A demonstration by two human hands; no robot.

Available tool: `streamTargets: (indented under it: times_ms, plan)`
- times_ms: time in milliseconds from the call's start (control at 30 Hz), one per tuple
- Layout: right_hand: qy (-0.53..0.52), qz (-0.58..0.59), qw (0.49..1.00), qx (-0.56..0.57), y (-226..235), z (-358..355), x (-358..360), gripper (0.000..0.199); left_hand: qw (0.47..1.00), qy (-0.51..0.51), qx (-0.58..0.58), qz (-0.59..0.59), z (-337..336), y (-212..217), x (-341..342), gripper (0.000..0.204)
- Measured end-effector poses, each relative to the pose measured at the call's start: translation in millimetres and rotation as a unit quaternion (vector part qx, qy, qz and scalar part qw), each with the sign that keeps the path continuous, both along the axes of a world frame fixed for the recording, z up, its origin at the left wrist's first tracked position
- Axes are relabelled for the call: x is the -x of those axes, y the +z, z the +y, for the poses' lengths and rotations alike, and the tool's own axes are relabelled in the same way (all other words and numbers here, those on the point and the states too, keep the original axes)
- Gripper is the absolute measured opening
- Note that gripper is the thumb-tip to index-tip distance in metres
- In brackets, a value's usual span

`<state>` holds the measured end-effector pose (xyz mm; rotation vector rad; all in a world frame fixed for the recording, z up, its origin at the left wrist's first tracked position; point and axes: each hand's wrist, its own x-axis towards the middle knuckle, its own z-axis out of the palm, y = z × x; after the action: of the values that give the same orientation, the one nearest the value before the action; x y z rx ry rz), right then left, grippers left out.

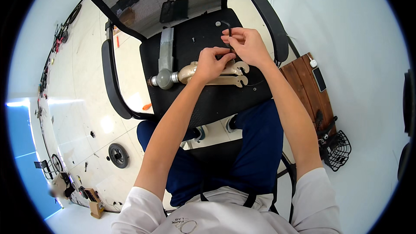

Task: The person assembles a mechanical component, likely a bicycle fork, using an Allen key and a screwdriver. They insert and tighten screws into the fork's crown area while seated in a workshop.

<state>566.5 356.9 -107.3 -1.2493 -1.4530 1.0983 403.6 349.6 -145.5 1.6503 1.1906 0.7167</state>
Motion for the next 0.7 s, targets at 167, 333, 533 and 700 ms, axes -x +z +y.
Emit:
streamTargets:
  times_ms: [167, 333, 533, 700]
  plan:
    - [0.034, -0.037, 0.998, 0.044, 18, -1, 3, 0.020, 1.000, 0.020, -0.006, 0.021, -2, 10, 1, 0.023]
    - [-0.033, 0.031, 0.999, 0.013, 32, 8, -3, 0.018, 0.974, -0.010, -0.225, 0.002, -4, 5, 4, 0.022]
    - [-0.062, -0.111, 0.990, 0.059, -13, -9, -26, 0.015, 0.974, 0.036, -0.214, -0.059, -24, 1, 5, 0.023]
    - [-0.109, -0.110, 0.982, 0.106, -46, -60, -6, 0.034, 0.947, 0.113, -0.130, -0.272, -45, -13, 18, 0.035]
